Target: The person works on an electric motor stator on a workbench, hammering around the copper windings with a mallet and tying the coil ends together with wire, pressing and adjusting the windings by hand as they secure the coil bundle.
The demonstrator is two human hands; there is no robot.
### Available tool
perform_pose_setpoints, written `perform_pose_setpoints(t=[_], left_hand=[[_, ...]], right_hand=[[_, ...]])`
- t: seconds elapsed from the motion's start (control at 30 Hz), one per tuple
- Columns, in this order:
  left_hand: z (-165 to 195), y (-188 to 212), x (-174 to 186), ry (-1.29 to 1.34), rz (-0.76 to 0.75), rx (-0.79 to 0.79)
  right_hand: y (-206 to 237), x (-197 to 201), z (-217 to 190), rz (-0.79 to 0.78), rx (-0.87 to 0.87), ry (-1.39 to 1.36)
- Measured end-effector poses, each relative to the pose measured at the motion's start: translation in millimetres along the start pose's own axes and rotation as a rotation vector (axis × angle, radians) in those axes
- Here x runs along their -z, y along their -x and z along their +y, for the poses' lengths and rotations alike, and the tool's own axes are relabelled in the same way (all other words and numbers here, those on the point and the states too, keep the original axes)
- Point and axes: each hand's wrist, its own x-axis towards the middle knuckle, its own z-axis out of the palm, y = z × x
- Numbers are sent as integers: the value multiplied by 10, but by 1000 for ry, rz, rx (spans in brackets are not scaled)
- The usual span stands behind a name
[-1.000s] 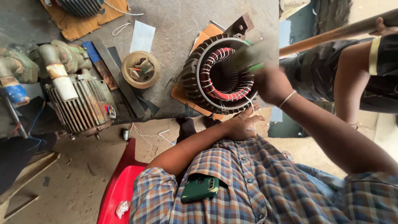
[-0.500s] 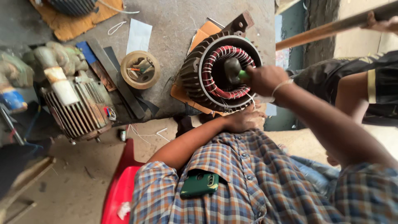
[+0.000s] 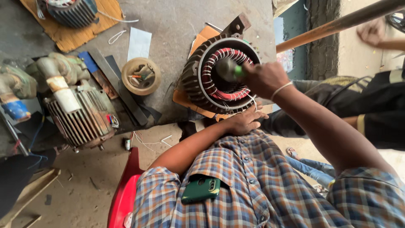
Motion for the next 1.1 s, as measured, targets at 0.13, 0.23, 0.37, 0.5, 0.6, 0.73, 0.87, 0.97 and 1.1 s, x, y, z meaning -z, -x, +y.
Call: perform_pose_setpoints(t=[0.13, 0.23, 0.37, 0.5, 0.6, 0.73, 0.87, 0.97, 1.1], left_hand=[[-55, 0, -16, 39, 24, 6], [-82, -7, -12, -106, 110, -112], [-126, -6, 18, -15, 7, -70], [-206, -16, 10, 0, 38, -138], [-262, -46, -25, 12, 57, -111], [-253, -72, -74, -41, 137, -79], [-69, -83, -89, 12, 251, 114], [198, -85, -111, -133, 321, 167], [652, -71, -253, -236, 474, 299]], right_hand=[[106, 132, 49, -30, -123, -52], [228, 284, 42, -118, -38, -1], [635, 152, 108, 487, 71, -243], [1017, -569, 168, 544, 8, -327], [1163, -1017, 457, 502, -133, -416], [1080, -1278, 679, 423, -15, -372], [739, -978, 828, 447, -80, -627], [216, -603, 888, 674, 78, -641], [-431, -436, 817, 518, 198, -575]])
